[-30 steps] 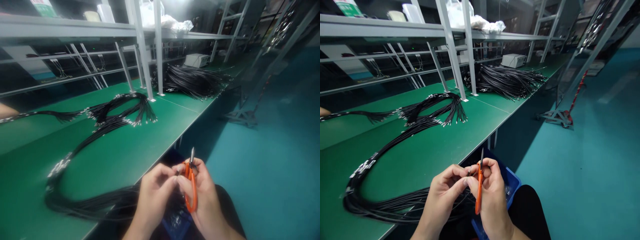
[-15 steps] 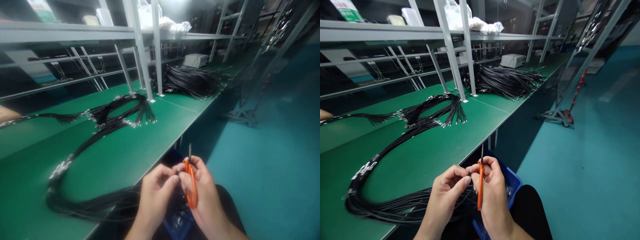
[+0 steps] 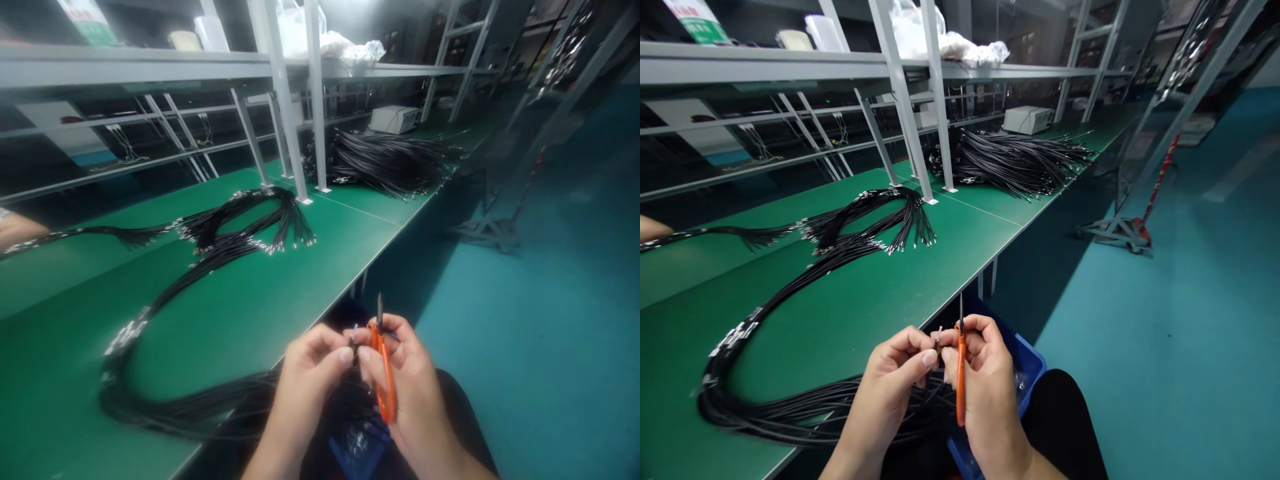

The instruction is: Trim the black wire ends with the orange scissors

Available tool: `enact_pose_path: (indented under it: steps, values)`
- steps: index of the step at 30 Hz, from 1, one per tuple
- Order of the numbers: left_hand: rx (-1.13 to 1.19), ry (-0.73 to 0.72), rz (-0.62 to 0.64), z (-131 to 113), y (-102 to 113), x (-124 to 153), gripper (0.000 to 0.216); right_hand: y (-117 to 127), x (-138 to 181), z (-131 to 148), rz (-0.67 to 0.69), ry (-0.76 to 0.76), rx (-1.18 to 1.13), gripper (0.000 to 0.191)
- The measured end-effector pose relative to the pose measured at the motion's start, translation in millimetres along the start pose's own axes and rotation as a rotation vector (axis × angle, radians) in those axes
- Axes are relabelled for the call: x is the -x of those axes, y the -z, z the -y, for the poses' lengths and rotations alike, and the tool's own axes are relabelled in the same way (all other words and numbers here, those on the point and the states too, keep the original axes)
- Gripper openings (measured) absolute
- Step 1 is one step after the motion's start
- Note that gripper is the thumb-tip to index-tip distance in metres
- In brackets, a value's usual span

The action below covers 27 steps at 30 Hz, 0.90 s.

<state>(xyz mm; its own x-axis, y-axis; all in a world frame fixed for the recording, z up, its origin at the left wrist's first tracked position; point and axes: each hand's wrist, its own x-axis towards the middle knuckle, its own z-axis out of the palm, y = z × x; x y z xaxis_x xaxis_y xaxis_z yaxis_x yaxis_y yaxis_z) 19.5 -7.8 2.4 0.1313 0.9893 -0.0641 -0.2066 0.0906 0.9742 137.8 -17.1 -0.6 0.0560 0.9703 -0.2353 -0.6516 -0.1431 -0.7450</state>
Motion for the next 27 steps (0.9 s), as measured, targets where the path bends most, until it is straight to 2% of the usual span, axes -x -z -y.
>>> enact_pose_path:
  steps: [8, 11, 12, 15, 17, 21, 27]
  values:
    - [-0.082, -0.016, -0.053, -0.9, 0.9, 0.2, 0.016, 3.8, 1.5, 0.4, -0.035, 0.108, 0.214, 0.041]
    - [-0.084, -0.013, -0.054, -3.0, 9.2, -0.5, 0.015, 9.1, 2.6, 10.4, 0.046, 0.112, 0.348, 0.038]
    - [-0.080, -0.014, -0.038, -4.6, 12.7, -1.1, 0.015, 12.2, 2.7, 14.5, 0.125, 0.079, 0.390, 0.035]
    - [-0.064, -0.007, 0.019, -10.5, 21.3, -3.1, 0.016, 22.1, 0.8, 24.9, 0.521, -0.137, 0.385, 0.031]
    - [-0.050, -0.004, 0.039, -13.6, 24.1, -3.9, 0.016, 26.5, -2.0, 27.7, 0.665, -0.265, 0.283, 0.037]
    - [-0.039, -0.044, 0.052, -16.1, 23.7, -3.9, 0.012, 29.3, -8.1, 26.1, 0.669, -0.408, 0.215, 0.037]
    - [-0.014, -0.100, 0.103, -20.2, 20.1, -1.5, 0.009, 31.5, -12.5, 27.9, 0.701, -0.462, 0.153, 0.038]
